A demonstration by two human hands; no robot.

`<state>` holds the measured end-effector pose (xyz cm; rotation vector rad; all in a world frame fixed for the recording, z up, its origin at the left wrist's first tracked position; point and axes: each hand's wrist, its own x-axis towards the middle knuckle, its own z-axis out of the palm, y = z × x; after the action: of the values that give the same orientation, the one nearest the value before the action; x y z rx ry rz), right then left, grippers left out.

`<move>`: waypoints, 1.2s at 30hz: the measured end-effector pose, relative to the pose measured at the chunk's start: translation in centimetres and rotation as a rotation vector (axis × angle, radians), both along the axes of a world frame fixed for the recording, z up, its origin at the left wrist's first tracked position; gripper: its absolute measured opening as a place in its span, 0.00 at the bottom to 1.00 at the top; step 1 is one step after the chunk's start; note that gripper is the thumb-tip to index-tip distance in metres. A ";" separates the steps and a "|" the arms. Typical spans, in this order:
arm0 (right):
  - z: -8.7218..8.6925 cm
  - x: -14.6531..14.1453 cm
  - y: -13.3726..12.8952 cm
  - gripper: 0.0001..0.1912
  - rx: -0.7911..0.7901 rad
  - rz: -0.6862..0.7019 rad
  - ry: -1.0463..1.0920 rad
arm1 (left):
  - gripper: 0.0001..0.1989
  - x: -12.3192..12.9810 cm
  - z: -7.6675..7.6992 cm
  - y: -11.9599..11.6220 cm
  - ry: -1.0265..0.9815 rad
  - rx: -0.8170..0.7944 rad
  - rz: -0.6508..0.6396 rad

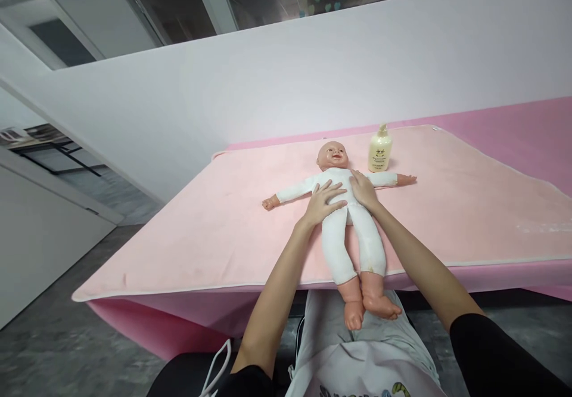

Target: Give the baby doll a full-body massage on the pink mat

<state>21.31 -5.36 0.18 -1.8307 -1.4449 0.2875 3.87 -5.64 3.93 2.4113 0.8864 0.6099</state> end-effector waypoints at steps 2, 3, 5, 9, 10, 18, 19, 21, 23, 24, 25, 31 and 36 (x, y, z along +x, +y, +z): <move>-0.2 0.4 0.1 0.27 0.044 0.000 0.052 | 0.23 0.1 0.1 0.2 0.094 -0.017 0.022; -0.2 0.4 0.1 0.27 0.061 0.002 0.059 | 0.26 0.1 0.0 0.4 0.116 -0.029 0.055; 0.0 0.3 0.0 0.26 0.078 0.016 0.034 | 0.31 0.4 -0.3 0.9 0.121 -0.045 0.137; 1.0 -0.5 -0.6 0.27 0.028 0.056 -0.111 | 0.32 0.8 -1.2 2.1 0.037 -0.057 0.292; 1.2 -0.7 -0.8 0.27 0.006 0.060 -0.143 | 0.32 0.9 -1.4 2.4 0.017 -0.064 0.327; 2.5 -2.8 -2.3 0.20 0.157 0.506 -0.128 | 0.24 0.7 -2.7 3.8 -0.055 -0.030 0.407; 2.6 -3.2 -2.5 0.19 0.180 0.545 -0.089 | 0.23 0.6 -2.9 4.0 -0.079 -0.023 0.404; 2.7 -3.9 -2.9 0.17 0.223 0.567 -0.022 | 0.23 0.3 -3.4 4.3 -0.143 -0.017 0.403; 2.7 -4.3 -3.2 0.16 0.254 0.568 -0.008 | 0.22 0.0 -3.8 4.6 -0.223 -0.010 0.435; 2.6 -4.4 -3.2 0.16 0.255 0.573 -0.026 | 0.22 -0.1 -3.9 4.8 -0.263 -0.004 0.458; 2.6 -4.4 -3.2 0.15 0.242 0.579 -0.058 | 0.23 -0.2 -4.0 5.0 -0.297 0.001 0.480; 2.6 -3.8 -2.0 0.19 0.043 0.466 -0.364 | 0.28 -0.4 -3.9 5.0 -0.386 0.007 0.507; 2.6 -3.6 -1.0 0.26 -0.069 0.294 -0.432 | 0.25 -0.3 -3.3 4.2 -0.423 -0.024 0.530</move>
<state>17.74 -6.34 2.81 -1.8033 -2.0315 0.0860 3.56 -1.41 0.60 1.9037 1.3263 1.2369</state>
